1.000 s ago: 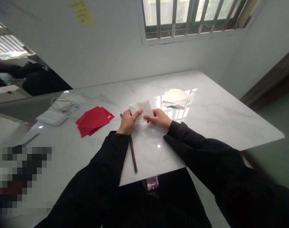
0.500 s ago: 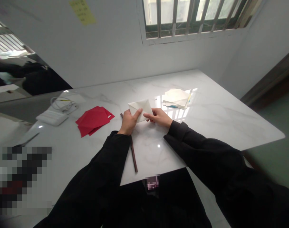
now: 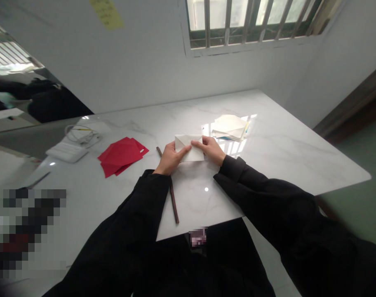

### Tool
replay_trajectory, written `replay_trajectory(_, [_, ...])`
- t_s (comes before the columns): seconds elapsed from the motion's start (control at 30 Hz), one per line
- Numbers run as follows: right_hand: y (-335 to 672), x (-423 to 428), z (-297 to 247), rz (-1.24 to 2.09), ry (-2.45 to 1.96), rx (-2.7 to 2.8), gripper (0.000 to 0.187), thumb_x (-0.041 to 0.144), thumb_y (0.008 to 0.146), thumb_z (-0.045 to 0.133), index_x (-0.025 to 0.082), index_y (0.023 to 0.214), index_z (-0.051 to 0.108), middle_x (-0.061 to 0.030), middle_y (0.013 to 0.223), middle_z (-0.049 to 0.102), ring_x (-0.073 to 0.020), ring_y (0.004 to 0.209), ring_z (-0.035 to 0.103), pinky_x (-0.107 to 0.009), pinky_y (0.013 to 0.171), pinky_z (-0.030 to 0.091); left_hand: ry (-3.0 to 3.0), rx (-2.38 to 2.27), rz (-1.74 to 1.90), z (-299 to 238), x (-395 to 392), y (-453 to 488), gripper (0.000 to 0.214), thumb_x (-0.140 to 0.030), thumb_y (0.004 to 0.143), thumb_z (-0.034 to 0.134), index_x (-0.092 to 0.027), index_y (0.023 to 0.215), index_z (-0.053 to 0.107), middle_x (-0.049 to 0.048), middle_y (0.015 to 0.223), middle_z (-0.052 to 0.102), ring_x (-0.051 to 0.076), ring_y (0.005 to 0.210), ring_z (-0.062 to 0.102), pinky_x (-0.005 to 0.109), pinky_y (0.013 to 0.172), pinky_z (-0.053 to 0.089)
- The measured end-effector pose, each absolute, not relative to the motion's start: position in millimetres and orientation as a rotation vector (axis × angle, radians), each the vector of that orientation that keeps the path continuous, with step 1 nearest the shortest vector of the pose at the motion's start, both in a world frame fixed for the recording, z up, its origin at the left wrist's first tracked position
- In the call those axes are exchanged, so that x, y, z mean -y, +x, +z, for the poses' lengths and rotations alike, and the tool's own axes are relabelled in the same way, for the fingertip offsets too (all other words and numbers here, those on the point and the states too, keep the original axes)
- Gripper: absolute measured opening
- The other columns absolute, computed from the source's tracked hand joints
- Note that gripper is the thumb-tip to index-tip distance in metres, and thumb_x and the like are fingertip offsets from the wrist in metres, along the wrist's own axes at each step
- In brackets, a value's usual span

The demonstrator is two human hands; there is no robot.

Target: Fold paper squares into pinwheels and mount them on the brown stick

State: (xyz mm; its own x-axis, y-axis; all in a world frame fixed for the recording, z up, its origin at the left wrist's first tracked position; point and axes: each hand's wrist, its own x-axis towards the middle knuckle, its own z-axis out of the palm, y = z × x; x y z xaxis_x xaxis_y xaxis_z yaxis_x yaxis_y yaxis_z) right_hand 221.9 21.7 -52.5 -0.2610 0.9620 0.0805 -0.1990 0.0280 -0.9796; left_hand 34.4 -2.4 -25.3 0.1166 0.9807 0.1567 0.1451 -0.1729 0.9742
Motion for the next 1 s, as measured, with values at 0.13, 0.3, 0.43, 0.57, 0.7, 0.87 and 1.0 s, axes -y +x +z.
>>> replay_trajectory(0.13, [222.0,-22.1,-53.2,1.44,-0.903,1.257,0.055,0.064,0.071,0.094,0.018,0.097,0.079,-0.0076,0.093,0.082,-0.0222,0.079,0.073,-0.032,0.07,0.057,1.456,-1.135,1.187,-26.4,1.9,34.9,0.053,-0.051,0.079,0.086,-0.011,0.113,0.077,0.0158,0.115,0.082,0.029,0.101,0.076,0.037,0.088,0.06])
replay_trajectory(0.3, [223.3,-24.0,-52.4,1.406,-0.905,1.2,0.056,0.064,0.068,0.095,0.017,0.095,0.078,-0.0074,0.091,0.081,-0.0224,0.078,0.072,-0.033,0.07,0.057,1.389,-1.099,1.12,-21.9,5.3,37.6,0.062,-0.049,0.075,0.09,-0.014,0.122,0.072,0.0122,0.114,0.079,0.023,0.089,0.073,0.03,0.072,0.058])
replay_trajectory(0.43, [224.6,-26.0,-52.0,1.415,-0.911,1.17,0.058,0.067,0.066,0.094,0.017,0.093,0.077,-0.0074,0.091,0.081,-0.0223,0.076,0.07,-0.032,0.066,0.055,1.397,-1.1,1.079,-19.8,7.0,38.3,0.061,-0.044,0.07,0.093,-0.014,0.119,0.071,0.0062,0.097,0.075,0.014,0.067,0.062,0.025,0.057,0.05])
replay_trajectory(0.57, [224.9,-25.5,-49.9,1.461,-0.903,1.147,0.056,0.065,0.067,0.094,0.018,0.09,0.076,-0.0055,0.086,0.078,-0.0202,0.073,0.068,-0.031,0.065,0.055,1.395,-1.088,1.11,-21.8,4.9,37.0,0.052,-0.043,0.071,0.092,-0.013,0.108,0.073,0.0031,0.085,0.07,0.012,0.06,0.057,0.025,0.054,0.048])
replay_trajectory(0.7, [224.1,-23.0,-45.6,1.475,-0.915,1.123,0.055,0.062,0.067,0.094,0.018,0.094,0.076,-0.0055,0.089,0.078,-0.0196,0.076,0.068,-0.031,0.067,0.056,1.385,-1.081,1.142,-23.3,2.2,35.7,0.044,-0.044,0.072,0.089,-0.013,0.1,0.075,0.0039,0.081,0.069,0.013,0.063,0.058,0.026,0.056,0.049])
replay_trajectory(0.87, [224.0,-20.9,-41.3,1.435,-0.946,1.175,0.052,0.057,0.07,0.091,0.019,0.101,0.076,-0.0033,0.088,0.075,-0.016,0.073,0.064,-0.026,0.06,0.048,1.291,-1.127,1.23,-25.6,-2.0,34.3,0.047,-0.042,0.067,0.092,-0.014,0.102,0.077,0.0045,0.088,0.073,0.015,0.071,0.063,0.024,0.057,0.049])
replay_trajectory(1.0, [225.7,-21.2,-42.2,1.42,-0.933,1.244,0.044,0.054,0.074,0.089,0.018,0.097,0.076,0.0002,0.081,0.068,-0.0121,0.067,0.055,-0.023,0.057,0.043,1.066,-1.101,1.314,-26.4,-4.0,33.6,0.065,-0.038,0.058,0.099,-0.018,0.114,0.073,0.004,0.094,0.077,0.017,0.078,0.07,0.026,0.068,0.056])
